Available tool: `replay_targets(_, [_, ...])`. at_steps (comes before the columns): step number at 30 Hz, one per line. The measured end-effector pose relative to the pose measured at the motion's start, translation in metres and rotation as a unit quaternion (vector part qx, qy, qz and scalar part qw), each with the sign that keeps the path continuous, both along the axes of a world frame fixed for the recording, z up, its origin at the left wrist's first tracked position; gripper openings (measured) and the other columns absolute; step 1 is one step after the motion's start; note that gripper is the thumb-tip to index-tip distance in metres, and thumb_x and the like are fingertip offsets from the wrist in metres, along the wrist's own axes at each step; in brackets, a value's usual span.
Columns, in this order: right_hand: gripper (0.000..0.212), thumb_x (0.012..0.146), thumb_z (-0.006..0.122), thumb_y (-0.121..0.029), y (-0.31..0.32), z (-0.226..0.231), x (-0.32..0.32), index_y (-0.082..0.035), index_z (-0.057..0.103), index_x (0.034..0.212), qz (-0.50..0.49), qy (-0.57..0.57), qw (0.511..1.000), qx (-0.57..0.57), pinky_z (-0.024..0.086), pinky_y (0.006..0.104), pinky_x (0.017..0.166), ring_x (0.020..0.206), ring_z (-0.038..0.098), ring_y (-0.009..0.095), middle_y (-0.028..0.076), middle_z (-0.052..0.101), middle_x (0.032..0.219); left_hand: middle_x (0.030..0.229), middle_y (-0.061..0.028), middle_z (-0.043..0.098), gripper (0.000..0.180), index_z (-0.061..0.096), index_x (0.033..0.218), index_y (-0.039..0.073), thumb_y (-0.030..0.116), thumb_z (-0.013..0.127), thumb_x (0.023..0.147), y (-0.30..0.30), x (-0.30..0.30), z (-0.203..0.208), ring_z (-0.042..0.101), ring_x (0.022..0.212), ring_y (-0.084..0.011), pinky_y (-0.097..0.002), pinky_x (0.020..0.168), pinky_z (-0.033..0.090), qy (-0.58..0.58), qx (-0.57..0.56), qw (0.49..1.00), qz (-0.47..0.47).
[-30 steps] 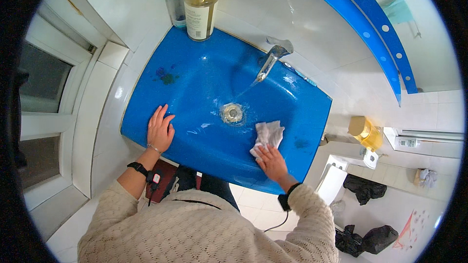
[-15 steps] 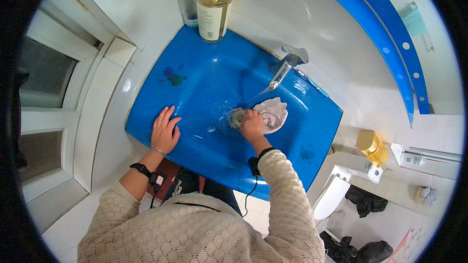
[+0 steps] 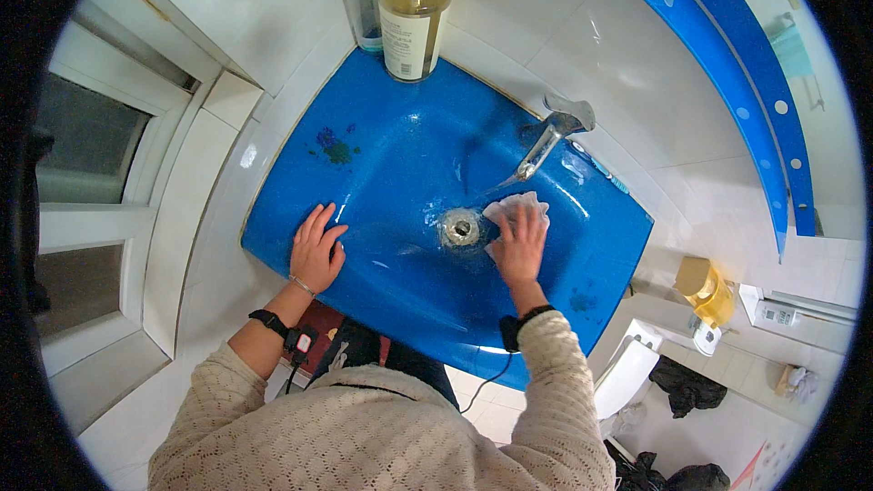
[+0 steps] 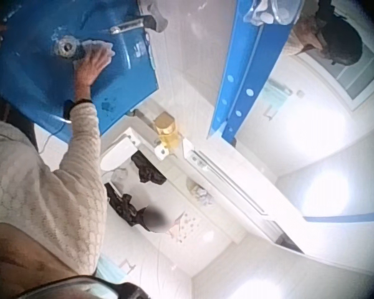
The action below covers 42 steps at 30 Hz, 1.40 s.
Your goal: The person cleans a bathroom by wiping the toilet tank, seat, and surrounding floor with a cloth. They then rinse the cloth under running water at a blue sink and wipe the sink basin and faucet.
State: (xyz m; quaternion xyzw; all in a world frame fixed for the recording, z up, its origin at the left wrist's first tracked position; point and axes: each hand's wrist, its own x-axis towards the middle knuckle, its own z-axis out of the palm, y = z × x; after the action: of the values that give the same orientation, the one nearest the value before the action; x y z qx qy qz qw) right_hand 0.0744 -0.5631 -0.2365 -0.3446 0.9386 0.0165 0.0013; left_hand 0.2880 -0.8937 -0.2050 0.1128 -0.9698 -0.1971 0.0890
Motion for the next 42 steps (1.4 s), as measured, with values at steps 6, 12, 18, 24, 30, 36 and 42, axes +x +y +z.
replay_targets(6, [0.066,0.09,0.054,-0.04,0.079,-0.009,0.034,-0.023,0.03,0.148,0.03,-0.09,0.981,0.168,0.011,0.0524,0.115,0.145,0.012,0.034,0.008,0.02,0.156,0.145,-0.0146,0.039,0.029,0.061,0.113,0.01,0.013,0.056,0.085,0.001,0.0,-0.004,0.033,0.135,-0.0351,-0.0495,0.107,0.03,-0.017,0.017,1.0,-0.001])
replay_targets(12, [0.067,0.086,0.059,-0.037,0.035,-0.017,-0.051,-0.028,0.031,0.147,0.063,0.037,0.991,0.111,0.017,0.0484,0.115,0.144,0.018,0.029,0.001,0.023,0.156,0.145,-0.0148,0.039,0.029,0.062,0.113,0.01,0.014,0.056,0.085,0.003,-0.004,-0.002,0.033,0.135,-0.035,-0.0496,0.107,0.03,-0.008,0.013,1.0,-0.01])
replay_targets(18, [0.068,0.089,0.057,-0.027,-0.09,-0.023,-0.066,-0.03,0.025,0.149,0.142,0.039,0.988,0.056,0.018,0.0521,0.114,0.144,0.018,0.029,0.0,0.019,0.157,0.144,-0.0153,0.039,0.028,0.063,0.111,0.011,0.013,0.057,0.083,0.002,-0.001,0.0,0.034,0.135,-0.0356,-0.0498,0.106,0.031,0.0,-0.003,1.0,-0.008])
replay_targets(24, [0.076,0.081,0.059,-0.016,-0.2,-0.031,-0.008,-0.016,0.026,0.149,0.113,-0.138,0.948,-0.263,0.014,0.0632,0.11,0.141,0.011,0.047,0.015,0.015,0.157,0.144,-0.0136,0.04,0.027,0.064,0.11,0.013,0.013,0.058,0.083,0.005,-0.005,-0.001,0.034,0.135,-0.0326,-0.0476,0.107,0.031,-0.011,-0.002,1.0,-0.005])
replay_targets(30, [0.078,0.081,0.06,-0.016,-0.179,-0.037,0.03,-0.019,0.023,0.15,0.209,-0.123,0.954,-0.179,0.02,0.0564,0.112,0.142,0.017,0.043,0.015,0.018,0.156,0.143,-0.0135,0.041,0.029,0.064,0.111,0.013,0.013,0.058,0.082,0.004,-0.007,0.001,0.035,0.135,-0.0334,-0.0476,0.107,0.03,-0.004,-0.008,1.0,0.005])
replay_targets(36, [0.068,0.085,0.053,-0.005,-0.148,-0.007,-0.08,-0.026,0.032,0.146,0.157,0.134,0.978,-0.024,0.023,0.0435,0.115,0.142,0.022,0.03,0.001,0.025,0.155,0.145,-0.0139,0.04,0.03,0.064,0.112,0.014,0.013,0.057,0.083,0.006,-0.002,-0.002,0.034,0.135,-0.0342,-0.049,0.108,0.03,-0.009,-0.013,1.0,0.003])
replay_targets(42, [0.062,0.084,0.054,-0.011,-0.045,0.016,-0.088,-0.032,0.039,0.141,0.097,0.083,0.992,-0.013,0.028,0.0429,0.113,0.139,0.028,0.032,0.002,0.033,0.15,0.145,-0.0141,0.04,0.029,0.065,0.112,0.014,0.015,0.057,0.084,0.003,0.0,-0.004,0.034,0.135,-0.0344,-0.0496,0.107,0.031,-0.001,-0.012,1.0,-0.004])
